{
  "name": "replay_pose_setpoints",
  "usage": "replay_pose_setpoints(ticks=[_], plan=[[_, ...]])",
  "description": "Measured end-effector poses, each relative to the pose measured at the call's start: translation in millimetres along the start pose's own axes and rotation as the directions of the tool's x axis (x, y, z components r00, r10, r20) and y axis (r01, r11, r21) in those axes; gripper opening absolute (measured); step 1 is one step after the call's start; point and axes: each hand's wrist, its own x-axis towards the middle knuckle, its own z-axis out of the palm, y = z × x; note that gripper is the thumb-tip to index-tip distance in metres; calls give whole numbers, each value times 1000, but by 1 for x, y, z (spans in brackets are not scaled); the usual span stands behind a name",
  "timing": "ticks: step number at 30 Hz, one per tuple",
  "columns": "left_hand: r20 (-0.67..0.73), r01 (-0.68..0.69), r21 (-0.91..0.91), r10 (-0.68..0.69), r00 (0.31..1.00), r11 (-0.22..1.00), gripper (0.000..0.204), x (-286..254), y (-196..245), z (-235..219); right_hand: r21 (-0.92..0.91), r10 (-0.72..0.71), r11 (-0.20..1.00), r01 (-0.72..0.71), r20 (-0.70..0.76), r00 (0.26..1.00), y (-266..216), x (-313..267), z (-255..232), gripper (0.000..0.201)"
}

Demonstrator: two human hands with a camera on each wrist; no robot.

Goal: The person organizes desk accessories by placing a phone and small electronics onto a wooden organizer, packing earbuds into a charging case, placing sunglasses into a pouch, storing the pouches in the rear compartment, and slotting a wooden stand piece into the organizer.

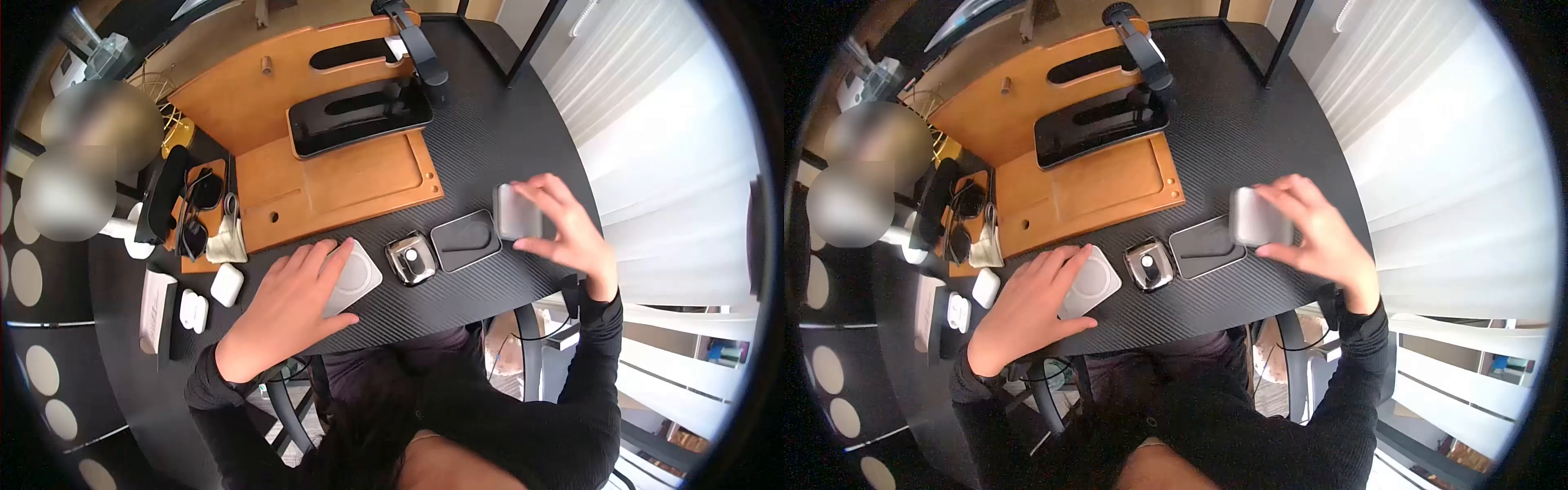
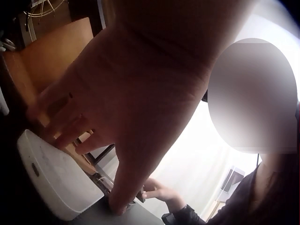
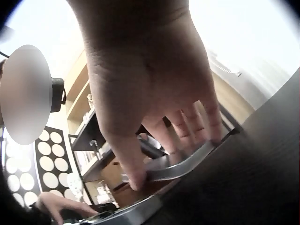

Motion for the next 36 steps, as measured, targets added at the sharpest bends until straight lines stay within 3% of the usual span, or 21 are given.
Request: replay_pose_setpoints(ticks=[2,3,6,13,15,22,24,25,26,28,29,32,33,34,36], plan=[[24,10,18,-10,1000,1000,82,-1,1,3,75,-286,956,283,41,957,-21,11,10,70],[34,20,3,-20,999,1000,82,0,1,3,24,-364,931,364,116,924,-25,16,18,71],[36,38,-18,-37,999,999,81,-4,1,5,-48,-394,909,414,221,892,-30,28,30,67],[-19,26,-22,-27,999,999,77,-13,-3,14,-113,-405,884,454,302,863,-21,28,37,67],[-38,16,-13,-17,999,1000,77,-15,-4,17,-227,-481,834,503,149,864,-16,23,49,70],[-119,-33,56,39,992,998,74,-22,-7,30,-290,-455,810,510,239,858,-24,32,38,64],[-137,-32,70,42,990,997,73,-23,-9,33,-141,-446,880,453,81,892,-33,47,34,56],[-145,-37,76,48,988,996,73,-23,-8,35,-111,-464,883,455,-65,884,-45,58,37,46],[-146,-33,75,44,988,997,73,-23,-7,36,-109,-467,882,459,-63,882,-50,68,41,46],[-131,-30,76,40,991,997,72,-23,-7,34,-235,-518,839,491,-68,853,-55,89,56,38],[-130,-24,84,35,991,996,72,-23,-7,34,-318,-604,784,533,-187,775,-56,99,69,25],[-142,-16,81,28,990,997,71,-22,-8,35,-480,-630,709,516,-103,770,-66,117,83,16],[-142,-24,78,35,989,997,72,-22,-8,34,-515,-650,699,496,-170,741,-70,124,88,12],[-140,-34,72,44,989,997,72,-21,-8,35,-510,-652,699,501,-168,739,-71,130,90,12],[-141,-35,91,48,989,995,72,-20,-9,35,-620,-568,684,385,-121,814,-72,141,95,11]])
